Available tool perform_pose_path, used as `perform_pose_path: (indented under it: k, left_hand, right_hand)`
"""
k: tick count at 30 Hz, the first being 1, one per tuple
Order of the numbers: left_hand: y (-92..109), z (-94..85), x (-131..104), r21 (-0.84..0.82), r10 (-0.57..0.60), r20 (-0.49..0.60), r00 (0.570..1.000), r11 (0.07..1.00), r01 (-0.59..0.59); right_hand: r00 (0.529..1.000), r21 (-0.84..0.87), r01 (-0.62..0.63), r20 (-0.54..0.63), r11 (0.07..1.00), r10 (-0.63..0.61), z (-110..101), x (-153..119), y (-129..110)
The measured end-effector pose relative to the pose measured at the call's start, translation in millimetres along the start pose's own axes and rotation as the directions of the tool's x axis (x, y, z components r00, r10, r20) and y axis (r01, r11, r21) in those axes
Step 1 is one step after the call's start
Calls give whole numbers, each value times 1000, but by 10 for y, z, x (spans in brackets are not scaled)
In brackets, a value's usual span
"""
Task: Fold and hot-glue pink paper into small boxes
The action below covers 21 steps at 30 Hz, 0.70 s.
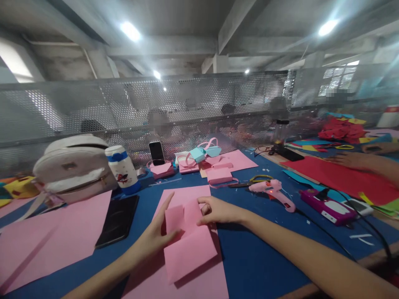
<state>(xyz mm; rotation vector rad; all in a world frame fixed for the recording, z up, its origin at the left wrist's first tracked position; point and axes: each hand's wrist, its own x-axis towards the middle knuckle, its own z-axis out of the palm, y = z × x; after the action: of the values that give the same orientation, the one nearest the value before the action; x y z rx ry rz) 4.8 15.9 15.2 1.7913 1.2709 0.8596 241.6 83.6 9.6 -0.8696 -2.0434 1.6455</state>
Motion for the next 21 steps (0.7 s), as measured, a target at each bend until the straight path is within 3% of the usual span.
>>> perform_pose_path:
  k: [3, 5, 7, 9, 12, 14, 16, 21]
  left_hand:
    - [-101, -12, -62, 186, 171, 33, 985, 967, -174]
    - [-126, -34, -91, 396, 326, 70, 943, 858, -326]
    - [-142, -46, -101, 547, 390, 182, 902, 723, -423]
    - [-192, -29, -99, 594, 445, 306, 842, 602, -534]
    - [-374, 44, -87, 574, 551, 434, 713, 441, -690]
    - [-526, 95, -77, 595, 620, 447, 645, 333, -732]
    - [-646, 127, -65, 636, 645, 461, 610, 239, -733]
    - [-674, 83, 5, 726, 676, 436, 594, 126, -676]
  right_hand:
    - [996, -92, -60, 54, 994, 65, -51, -37, -85]
    - [985, -153, -105, 121, 983, 124, -81, -44, -166]
    - [977, -305, -118, 134, 945, 166, -90, -38, -242]
    - [980, -449, -129, 81, 884, 184, -66, -18, -291]
    - [988, -605, -148, -56, 782, 144, 11, 36, -295]
    - [982, -672, -188, -149, 716, 118, 55, 84, -262]
    - [971, -685, -228, -209, 692, 113, 72, 135, -214]
    - [955, -639, -254, -286, 726, 82, 35, 236, -56]
